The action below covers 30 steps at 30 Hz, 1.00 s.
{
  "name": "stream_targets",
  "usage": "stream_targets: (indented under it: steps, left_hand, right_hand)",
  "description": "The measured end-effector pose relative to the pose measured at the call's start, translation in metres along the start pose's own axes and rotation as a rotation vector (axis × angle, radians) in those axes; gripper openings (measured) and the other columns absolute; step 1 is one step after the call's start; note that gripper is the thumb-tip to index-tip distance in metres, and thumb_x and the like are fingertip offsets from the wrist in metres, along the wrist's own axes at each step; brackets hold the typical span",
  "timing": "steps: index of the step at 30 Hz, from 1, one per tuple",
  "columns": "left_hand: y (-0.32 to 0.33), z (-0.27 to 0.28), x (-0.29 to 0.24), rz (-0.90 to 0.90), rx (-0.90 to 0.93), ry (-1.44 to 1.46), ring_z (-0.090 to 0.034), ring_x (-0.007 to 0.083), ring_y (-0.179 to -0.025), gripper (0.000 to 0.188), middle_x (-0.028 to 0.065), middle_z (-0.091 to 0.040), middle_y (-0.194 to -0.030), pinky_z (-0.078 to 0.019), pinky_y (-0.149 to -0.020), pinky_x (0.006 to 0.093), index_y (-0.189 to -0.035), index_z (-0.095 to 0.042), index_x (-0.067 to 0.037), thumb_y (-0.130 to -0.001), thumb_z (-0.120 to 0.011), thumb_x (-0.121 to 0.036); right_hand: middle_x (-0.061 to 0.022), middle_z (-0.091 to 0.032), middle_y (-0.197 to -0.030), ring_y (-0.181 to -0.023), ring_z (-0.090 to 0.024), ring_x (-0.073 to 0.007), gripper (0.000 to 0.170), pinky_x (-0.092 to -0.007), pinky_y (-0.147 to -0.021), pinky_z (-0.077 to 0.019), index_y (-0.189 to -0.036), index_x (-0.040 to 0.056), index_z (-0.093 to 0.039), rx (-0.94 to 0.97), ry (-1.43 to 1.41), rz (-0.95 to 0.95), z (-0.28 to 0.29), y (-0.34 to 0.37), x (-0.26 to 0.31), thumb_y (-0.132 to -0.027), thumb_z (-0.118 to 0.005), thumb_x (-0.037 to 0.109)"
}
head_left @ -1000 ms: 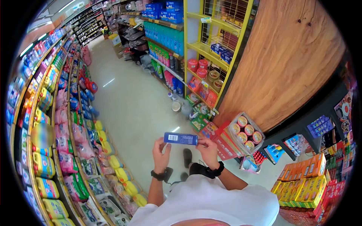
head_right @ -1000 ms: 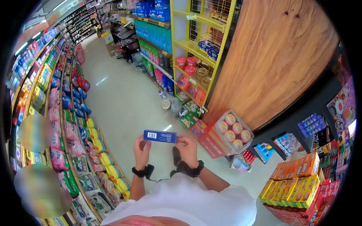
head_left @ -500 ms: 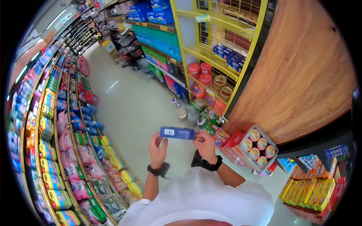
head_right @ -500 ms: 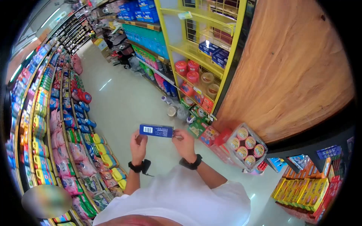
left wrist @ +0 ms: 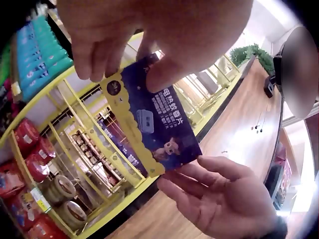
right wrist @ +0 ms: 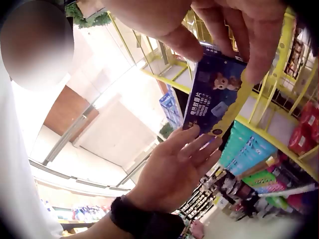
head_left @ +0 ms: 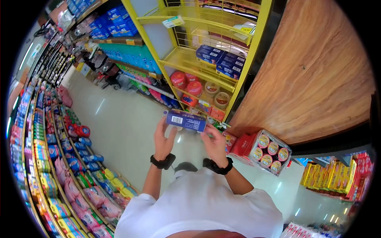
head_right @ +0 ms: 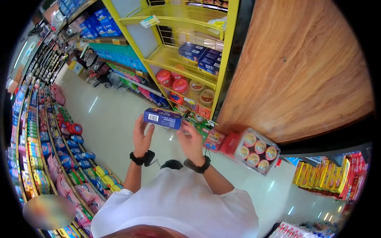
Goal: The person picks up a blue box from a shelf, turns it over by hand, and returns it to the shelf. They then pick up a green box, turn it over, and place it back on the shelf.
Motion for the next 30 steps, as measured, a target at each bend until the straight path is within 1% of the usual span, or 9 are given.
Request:
stream_targets:
  steps: [7,8,12,13,16,20,24,27,30]
  left_hand:
    - [-0.09,-0.027,0.036,-0.058,0.147,0.08,-0.059,0.0238,-0.118,0.051,0.0155,-0.06,-0.127,-0.0439,-0.107,0.0386,-0.136,-0.047,0.002,-0.091,-0.069,-0.005]
    - [-0.104,-0.03,0.043,-0.066,0.164,0.091,-0.059,0.0233,-0.116,0.05,0.0152,-0.059,-0.125,-0.0442,-0.105,0.0382,-0.135,-0.047,0.002,-0.091,-0.069,-0.006]
    - [-0.163,-0.04,0.052,-0.14,0.272,0.125,-0.057,0.0177,-0.11,0.045,0.0118,-0.056,-0.124,-0.0453,-0.097,0.032,-0.131,-0.043,0.0,-0.093,-0.068,-0.003]
    - [-0.176,-0.042,0.051,-0.069,0.268,0.19,-0.057,0.0239,-0.117,0.042,0.018,-0.058,-0.125,-0.0437,-0.102,0.0365,-0.124,-0.047,0.003,-0.091,-0.071,-0.01]
    - [-0.218,-0.047,0.054,-0.24,0.278,-0.024,-0.051,0.0367,-0.129,0.043,0.0226,-0.058,-0.129,-0.0388,-0.107,0.0442,-0.126,-0.049,0.0,-0.092,-0.071,-0.017]
    - [-0.264,-0.055,0.047,-0.367,0.287,-0.099,-0.046,0.0387,-0.13,0.04,0.0162,-0.059,-0.126,-0.0295,-0.11,0.0525,-0.125,-0.056,-0.005,-0.092,-0.068,-0.025]
    - [-0.298,-0.061,0.057,-0.449,0.291,-0.22,-0.051,0.0367,-0.116,0.04,0.015,-0.06,-0.117,-0.0342,-0.098,0.0518,-0.122,-0.058,-0.006,-0.09,-0.071,-0.026]
    - [-0.32,-0.069,0.067,-0.355,0.43,-0.245,-0.049,0.036,-0.123,0.044,0.0145,-0.061,-0.12,-0.0292,-0.104,0.0594,-0.126,-0.059,-0.007,-0.09,-0.07,-0.031]
    - [-0.328,-0.081,0.08,-0.461,0.394,-0.367,-0.046,0.0347,-0.131,0.049,0.0144,-0.062,-0.123,-0.0201,-0.109,0.0684,-0.131,-0.058,-0.007,-0.092,-0.067,-0.035]
  right_hand:
    - [-0.0212,-0.053,-0.145,-0.104,-0.066,-0.0151,0.028,-0.0257,-0.08,-0.0573,-0.117,-0.0061,-0.06,-0.179,-0.007,0.002,-0.002,-0.055,-0.002,-0.094,-0.069,0.007]
    - [-0.0184,-0.062,-0.132,-0.099,-0.067,-0.0134,0.026,-0.0244,-0.074,-0.0559,-0.114,-0.0051,-0.06,-0.254,0.0,0.088,-0.006,-0.065,-0.001,-0.094,-0.07,0.008]
    - [-0.0066,-0.068,-0.095,-0.083,-0.063,-0.0099,0.024,-0.0225,-0.065,-0.0507,-0.112,-0.0024,-0.06,-0.389,0.073,0.051,-0.017,-0.102,0.001,-0.097,-0.069,0.013]
    - [-0.0066,-0.068,-0.095,-0.082,-0.063,-0.0098,0.023,-0.0227,-0.066,-0.0512,-0.112,-0.0022,-0.06,-0.402,0.03,0.063,-0.021,-0.113,0.005,-0.097,-0.068,0.013]
    - [-0.0061,-0.068,-0.095,-0.08,-0.063,-0.0092,0.024,-0.0235,-0.064,-0.0535,-0.115,-0.0014,-0.06,-0.472,-0.012,0.131,-0.03,-0.146,0.008,-0.099,-0.066,0.015]
    - [-0.0054,-0.068,-0.094,-0.079,-0.063,-0.0074,0.029,-0.0229,-0.057,-0.0538,-0.12,-0.0009,-0.061,-0.561,0.089,0.041,-0.041,-0.184,0.015,-0.099,-0.066,0.019]
    - [-0.0057,-0.067,-0.1,-0.078,-0.063,-0.0079,0.034,-0.0227,-0.055,-0.0531,-0.121,-0.0013,-0.063,-0.606,0.203,-0.143,-0.045,-0.208,0.012,-0.098,-0.067,0.023]
    - [-0.0067,-0.067,-0.106,-0.078,-0.064,-0.0091,0.038,-0.0224,-0.052,-0.0509,-0.125,-0.0016,-0.062,-0.641,0.197,-0.185,-0.049,-0.226,0.011,-0.097,-0.067,0.023]
    - [-0.0078,-0.066,-0.11,-0.08,-0.065,-0.0103,0.043,-0.0221,-0.049,-0.0473,-0.132,-0.0022,-0.059,-0.638,0.168,-0.24,-0.054,-0.24,0.008,-0.096,-0.068,0.021]
Point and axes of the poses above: each hand's wrist, its own y-axis away from the middle knuckle, its own z-axis out of the back of the hand, x = y × z, the point moved 5 cm from there along -y, towards the middle knuckle
